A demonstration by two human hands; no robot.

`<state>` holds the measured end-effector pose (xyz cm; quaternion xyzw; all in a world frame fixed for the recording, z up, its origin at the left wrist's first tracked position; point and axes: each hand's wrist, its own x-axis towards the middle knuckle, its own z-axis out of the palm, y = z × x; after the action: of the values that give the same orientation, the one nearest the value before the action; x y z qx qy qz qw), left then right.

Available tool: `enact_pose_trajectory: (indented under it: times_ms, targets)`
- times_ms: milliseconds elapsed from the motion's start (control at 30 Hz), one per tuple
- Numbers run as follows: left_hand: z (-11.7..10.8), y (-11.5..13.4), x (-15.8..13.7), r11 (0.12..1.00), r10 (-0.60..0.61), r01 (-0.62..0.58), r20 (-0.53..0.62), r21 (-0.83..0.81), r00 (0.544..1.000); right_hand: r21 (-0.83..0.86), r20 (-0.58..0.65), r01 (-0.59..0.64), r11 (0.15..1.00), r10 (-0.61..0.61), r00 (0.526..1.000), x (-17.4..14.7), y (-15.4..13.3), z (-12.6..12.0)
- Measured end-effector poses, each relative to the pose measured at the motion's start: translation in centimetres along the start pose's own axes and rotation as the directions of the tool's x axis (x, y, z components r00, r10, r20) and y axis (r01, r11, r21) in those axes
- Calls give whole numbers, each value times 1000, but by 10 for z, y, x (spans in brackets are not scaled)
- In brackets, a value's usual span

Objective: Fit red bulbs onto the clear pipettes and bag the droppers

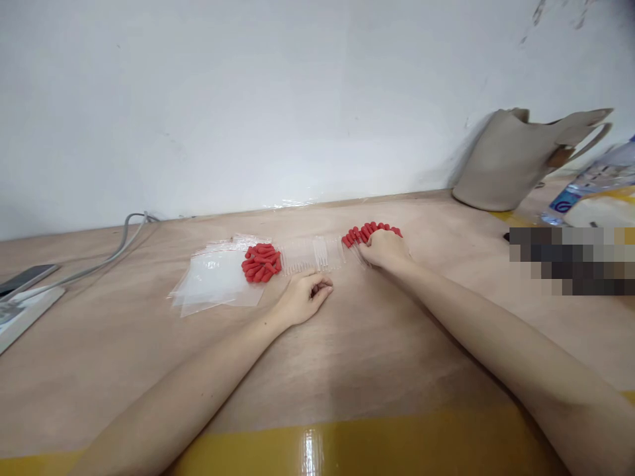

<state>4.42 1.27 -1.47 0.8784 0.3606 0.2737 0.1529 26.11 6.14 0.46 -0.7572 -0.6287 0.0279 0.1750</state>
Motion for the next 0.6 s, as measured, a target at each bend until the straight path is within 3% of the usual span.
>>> enact_pose_trajectory:
  times_ms: [133, 367, 600]
  targets:
    - [0, 0, 0, 1000, -8, 8, 1, -1, 1000, -15, 0, -25, 1000, 25, 1000, 5, 0, 4]
    - [1, -1, 0, 1000, -12, 12, -4, -8, 1000, -19, -42, 68, 998, -69, 997, -5, -9, 3]
    - [1, -1, 0, 1000, -4, 4, -1, -24, 1000, -71, 58, 77, 995, -73, 996, 4, -38, 9]
